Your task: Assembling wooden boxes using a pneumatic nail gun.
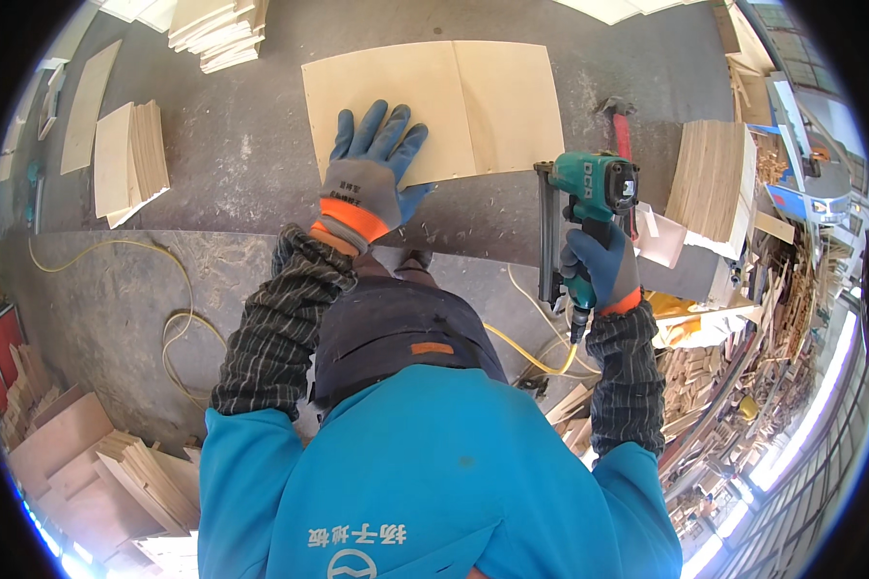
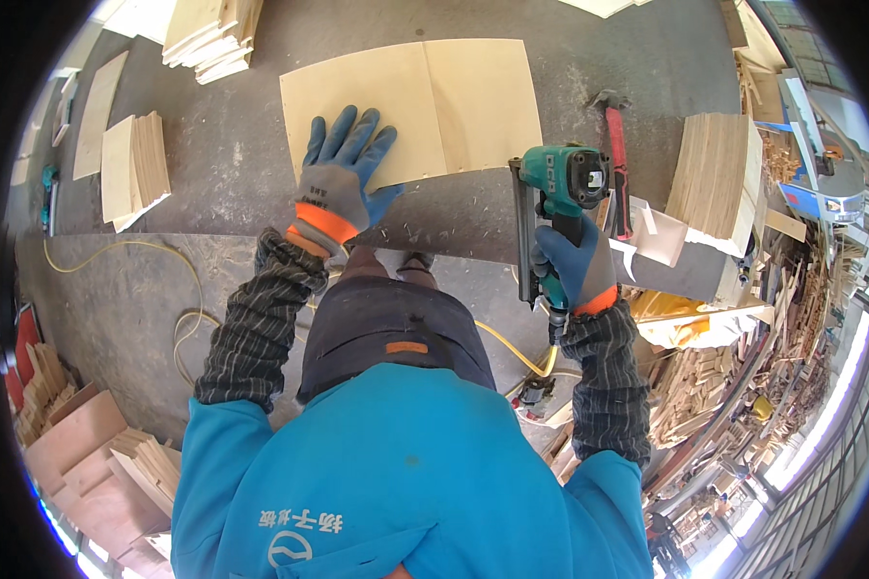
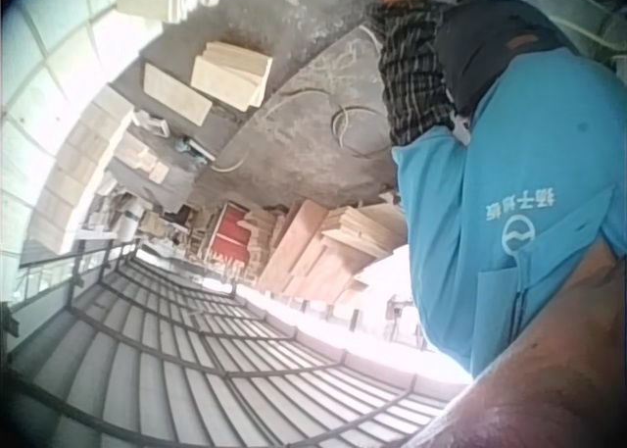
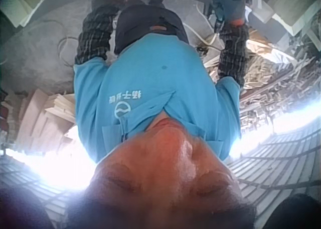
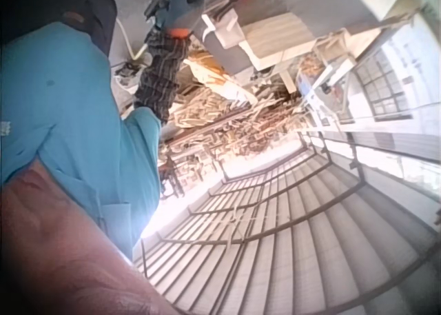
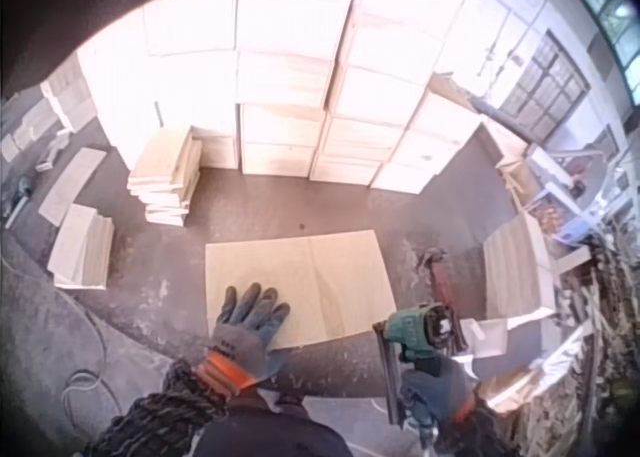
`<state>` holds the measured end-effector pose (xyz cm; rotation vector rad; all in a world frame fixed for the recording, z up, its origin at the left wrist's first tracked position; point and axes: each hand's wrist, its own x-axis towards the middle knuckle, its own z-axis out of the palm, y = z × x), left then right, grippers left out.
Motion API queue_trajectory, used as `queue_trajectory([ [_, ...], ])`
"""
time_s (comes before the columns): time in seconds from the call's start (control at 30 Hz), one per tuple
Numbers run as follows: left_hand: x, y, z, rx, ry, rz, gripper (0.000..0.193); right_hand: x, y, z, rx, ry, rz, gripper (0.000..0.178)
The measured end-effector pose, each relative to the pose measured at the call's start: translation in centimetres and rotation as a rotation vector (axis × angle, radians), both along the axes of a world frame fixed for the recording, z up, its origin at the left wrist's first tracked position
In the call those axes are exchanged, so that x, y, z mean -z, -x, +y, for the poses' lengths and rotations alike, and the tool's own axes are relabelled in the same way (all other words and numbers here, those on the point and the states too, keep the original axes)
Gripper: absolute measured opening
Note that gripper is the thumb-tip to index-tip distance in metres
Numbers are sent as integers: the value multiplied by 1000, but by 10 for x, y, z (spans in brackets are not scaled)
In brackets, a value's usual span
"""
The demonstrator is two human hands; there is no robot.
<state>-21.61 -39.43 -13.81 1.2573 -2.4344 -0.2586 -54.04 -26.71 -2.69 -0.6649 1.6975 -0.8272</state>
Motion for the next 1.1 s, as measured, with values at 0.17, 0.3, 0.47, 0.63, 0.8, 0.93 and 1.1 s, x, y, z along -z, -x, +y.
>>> queue_trajectory([
  [0.17, 0, -1, 1, -8, 9, -3, 69, -1, -2, -4, -1, 2, 3, 31],
  [0.3, 2, 0, 0, -3, 7, 12, 68, -3, -1, -5, -17, -13, 55, 31],
  [0.47, 2, 0, -1, 1, 5, 10, 68, 2, 2, -2, 6, -7, 19, 31],
  [0.63, 1, 0, 0, 0, 8, 8, 68, 5, 4, 0, 26, -8, -1, 31],
  [0.8, 1, 0, -1, 0, -5, -1, 68, -4, 4, -1, 13, 3, 7, 35],
  [0.93, 2, 0, -1, 11, -2, -1, 69, -28, 2, 14, 107, 53, 18, 38],
  [1.1, -2, 12, -5, -6, -21, 7, 70, -37, 4, 52, 149, 78, 40, 43],
])
